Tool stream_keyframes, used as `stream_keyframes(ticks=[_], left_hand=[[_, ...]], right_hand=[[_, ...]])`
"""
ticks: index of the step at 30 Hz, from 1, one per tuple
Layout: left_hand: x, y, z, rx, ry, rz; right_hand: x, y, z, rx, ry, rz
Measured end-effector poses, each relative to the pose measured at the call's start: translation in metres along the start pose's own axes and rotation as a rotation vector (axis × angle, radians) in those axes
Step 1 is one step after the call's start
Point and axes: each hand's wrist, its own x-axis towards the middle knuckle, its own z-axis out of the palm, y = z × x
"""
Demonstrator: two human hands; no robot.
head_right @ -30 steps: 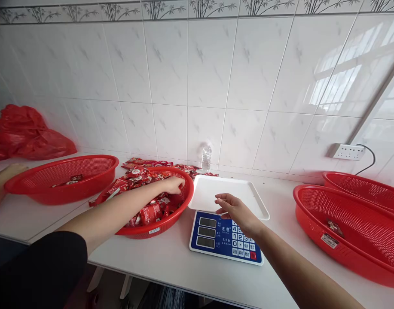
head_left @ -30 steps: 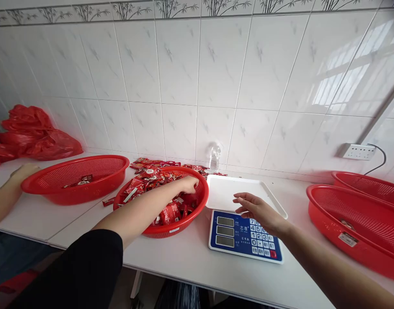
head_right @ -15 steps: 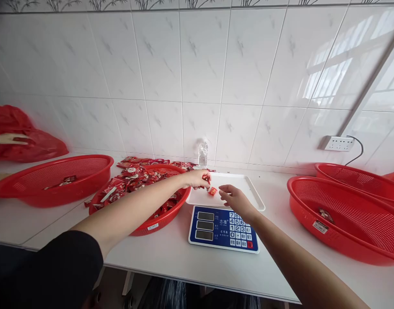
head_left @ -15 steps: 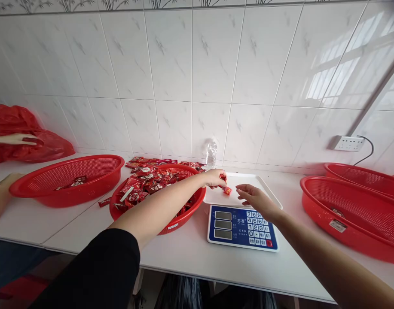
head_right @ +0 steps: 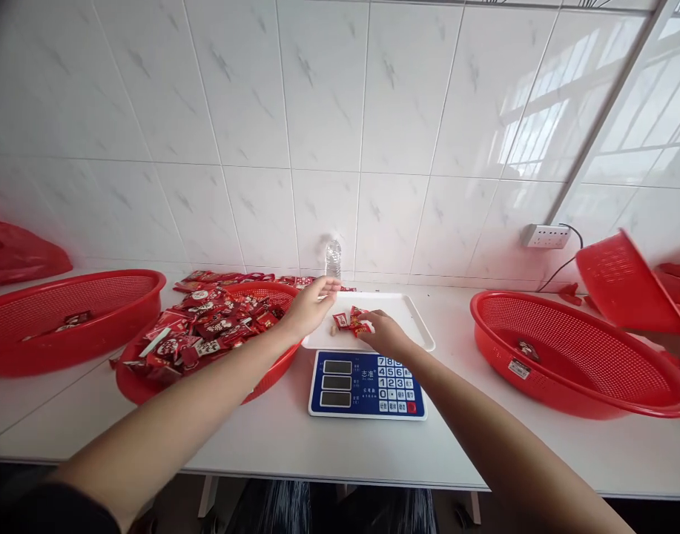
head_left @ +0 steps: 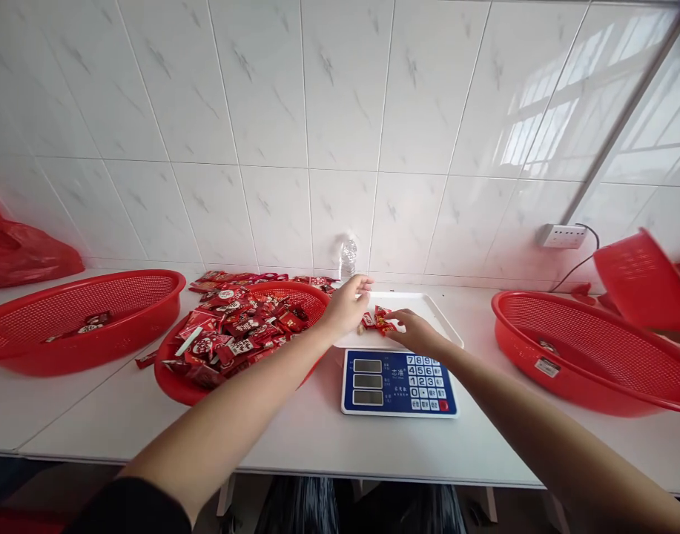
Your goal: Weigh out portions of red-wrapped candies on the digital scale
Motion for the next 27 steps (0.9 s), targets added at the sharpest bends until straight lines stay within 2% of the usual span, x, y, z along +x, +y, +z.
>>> stream_keyframes(ticks=[2, 4, 6, 9, 11, 14, 16, 18, 20, 24, 27], left_hand=[[-0.034, 0.003, 0.001, -0.075, 0.12, 0.146], [-0.071, -0.006, 0.007, -0.028, 0.089, 0.334], [-0.1, -0.023, 0.017, 0.053, -0.018, 0.546], [-0.123, -0.05, 0.036, 0.064, -0.034, 0.691], [-0.127, -0.064, 0.044, 0.036, -0.013, 0.697], [-0.127, -0.075, 0.046, 0.015, -0.019, 0.655], [-0.126, -0.078, 0.043, 0.007, -0.011, 0.609], [-0.127, -0.081, 0.04, -0.007, 0.01, 0.567], [-0.127, -0.083, 0.039, -0.019, 0.015, 0.53], [-0.128, -0.086, 0.043, -0.008, 0.011, 0.465], [-0.128, -0.087, 0.044, -0.006, 0.022, 0.434]], right_hand=[[0.003, -0.003, 0.004, -0.064, 0.005, -0.014], [0.007, -0.007, 0.005, -0.109, 0.019, -0.015], [0.011, -0.016, 0.006, -0.13, 0.035, -0.028], [0.019, -0.043, 0.01, -0.118, 0.018, -0.101], [0.025, -0.07, 0.016, -0.095, -0.035, -0.19], [0.035, -0.114, 0.032, -0.062, -0.174, -0.349], [0.044, -0.138, 0.047, -0.107, -0.383, -0.432], [0.053, -0.155, 0.065, -0.223, -0.617, -0.448], [0.061, -0.164, 0.086, -0.341, -0.734, -0.403], [0.067, -0.166, 0.123, -0.426, -0.638, -0.322], [0.067, -0.163, 0.133, -0.417, -0.524, -0.324]])
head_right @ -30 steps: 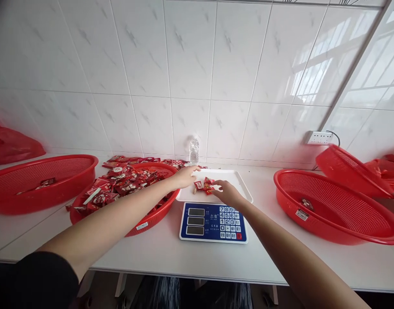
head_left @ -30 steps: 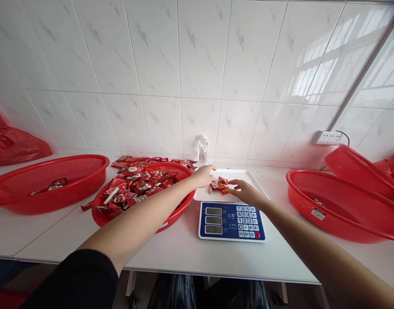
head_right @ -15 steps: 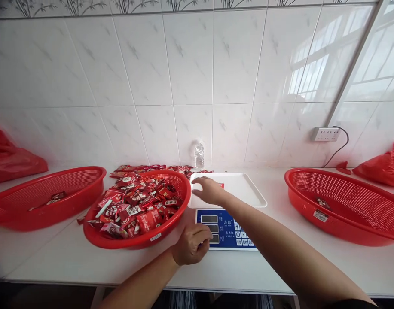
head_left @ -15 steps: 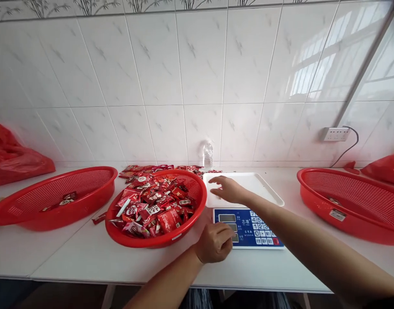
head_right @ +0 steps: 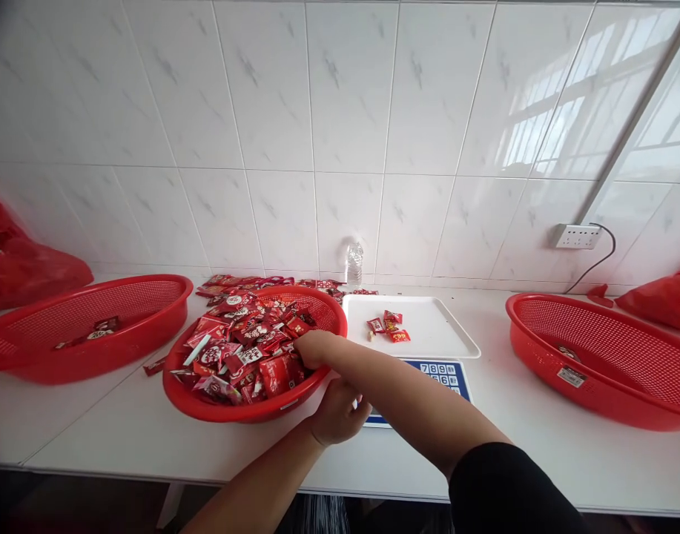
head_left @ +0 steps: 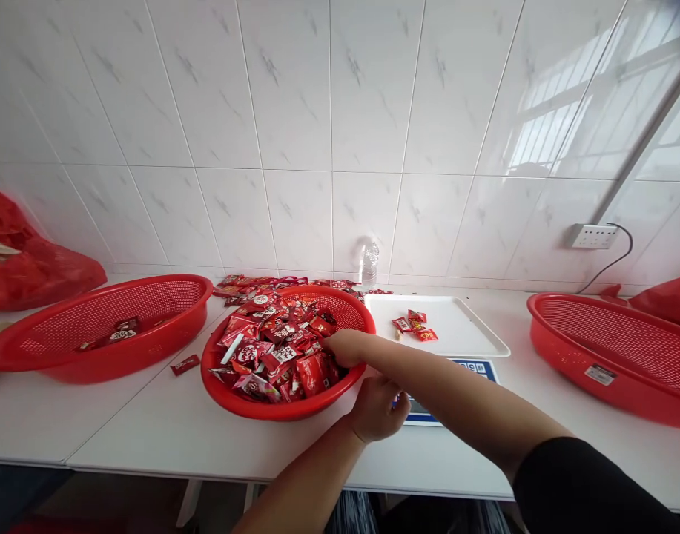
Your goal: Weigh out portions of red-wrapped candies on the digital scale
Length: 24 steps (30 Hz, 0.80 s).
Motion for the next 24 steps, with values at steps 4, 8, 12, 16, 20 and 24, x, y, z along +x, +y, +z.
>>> stream_keyframes(ticks=[4, 8, 12, 16, 20, 24], left_hand=[[0.001, -0.001, -0.001, -0.054, -0.003, -0.012], [0.003, -0.001, -0.002, -0.104, 0.014, -0.04], [0.005, -0.002, -0.004, -0.129, -0.015, -0.1], [0.008, -0.003, -0.007, -0.139, -0.028, -0.133], [0.009, -0.002, -0.009, -0.145, -0.009, -0.158], [0.008, -0.001, -0.009, -0.144, -0.003, -0.166]], right_hand=[[-0.011, 0.011, -0.014, 0.054, 0.157, -0.013], [-0.036, 0.043, -0.043, 0.108, 0.321, 0.049], [-0.071, 0.094, -0.063, 0.086, 0.416, 0.242], [-0.1, 0.135, -0.061, 0.027, 0.386, 0.417], [-0.111, 0.15, -0.055, -0.008, 0.364, 0.505], [-0.101, 0.132, -0.055, 0.0, 0.411, 0.422]])
